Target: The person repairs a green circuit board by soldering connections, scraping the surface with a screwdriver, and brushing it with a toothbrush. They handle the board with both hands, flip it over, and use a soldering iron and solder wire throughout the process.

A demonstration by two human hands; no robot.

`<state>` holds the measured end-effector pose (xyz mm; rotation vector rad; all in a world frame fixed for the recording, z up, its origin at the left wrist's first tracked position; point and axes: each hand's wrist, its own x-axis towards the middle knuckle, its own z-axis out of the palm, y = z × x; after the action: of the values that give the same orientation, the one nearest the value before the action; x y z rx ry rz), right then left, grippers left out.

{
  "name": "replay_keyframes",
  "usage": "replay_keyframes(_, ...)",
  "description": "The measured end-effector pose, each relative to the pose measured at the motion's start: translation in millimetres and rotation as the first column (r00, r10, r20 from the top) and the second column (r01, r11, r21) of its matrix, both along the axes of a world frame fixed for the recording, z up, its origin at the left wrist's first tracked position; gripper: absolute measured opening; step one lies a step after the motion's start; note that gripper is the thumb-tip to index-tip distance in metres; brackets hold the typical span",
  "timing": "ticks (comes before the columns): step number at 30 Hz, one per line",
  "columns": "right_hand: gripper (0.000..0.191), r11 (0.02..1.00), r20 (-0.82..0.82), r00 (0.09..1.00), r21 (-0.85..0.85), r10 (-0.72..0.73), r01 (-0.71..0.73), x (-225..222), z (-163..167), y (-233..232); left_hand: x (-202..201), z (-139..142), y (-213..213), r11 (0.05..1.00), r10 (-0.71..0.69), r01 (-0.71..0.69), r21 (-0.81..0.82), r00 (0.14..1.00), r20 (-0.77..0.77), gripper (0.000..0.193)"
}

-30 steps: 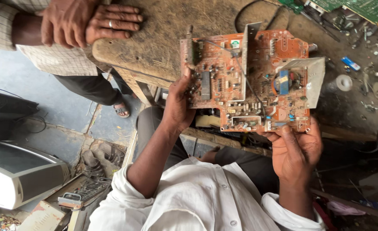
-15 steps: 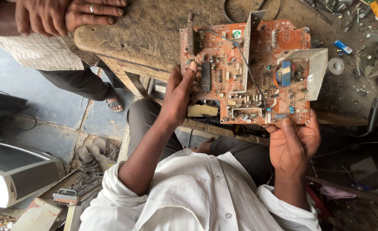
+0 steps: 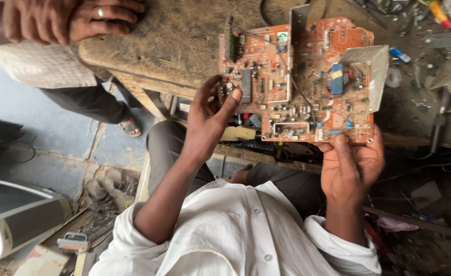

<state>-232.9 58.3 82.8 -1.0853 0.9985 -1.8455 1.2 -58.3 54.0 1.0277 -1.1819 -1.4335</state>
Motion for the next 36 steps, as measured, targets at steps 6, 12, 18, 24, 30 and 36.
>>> replay_keyframes(6,0.044,0.999,0.057,0.998,-0.028,-0.025,0.027,3,3,-3,-3,6,8,0.997,0.045,-0.046,0.061,0.999,0.017,0.074)
replay_keyframes(12,0.041,0.994,-0.060,0.993,-0.035,-0.106,0.104,0,9,-3,-5,7,8,0.998,-0.029,0.030,-0.048,0.999,0.022,0.085)
replay_keyframes(18,0.045,0.945,-0.412,0.851,-0.125,-0.326,0.301,3,29,-9,-12,37,7,0.941,-0.201,0.205,-0.270,0.979,0.043,0.109)
replay_keyframes(24,0.038,0.877,-0.778,0.433,-0.309,-0.455,0.367,41,53,-11,-8,70,9,0.865,-0.446,0.340,-0.369,0.858,-0.255,0.132)
replay_keyframes(30,0.049,0.887,-0.893,0.064,-0.450,-0.446,-0.101,65,80,-23,1,37,-1,0.913,-0.379,0.355,-0.198,0.564,-0.734,0.114)
replay_keyframes(36,0.053,0.899,-0.906,0.073,-0.423,-0.417,-0.114,92,50,-49,28,0,-14,0.954,-0.188,0.301,0.006,0.610,-0.770,0.083)
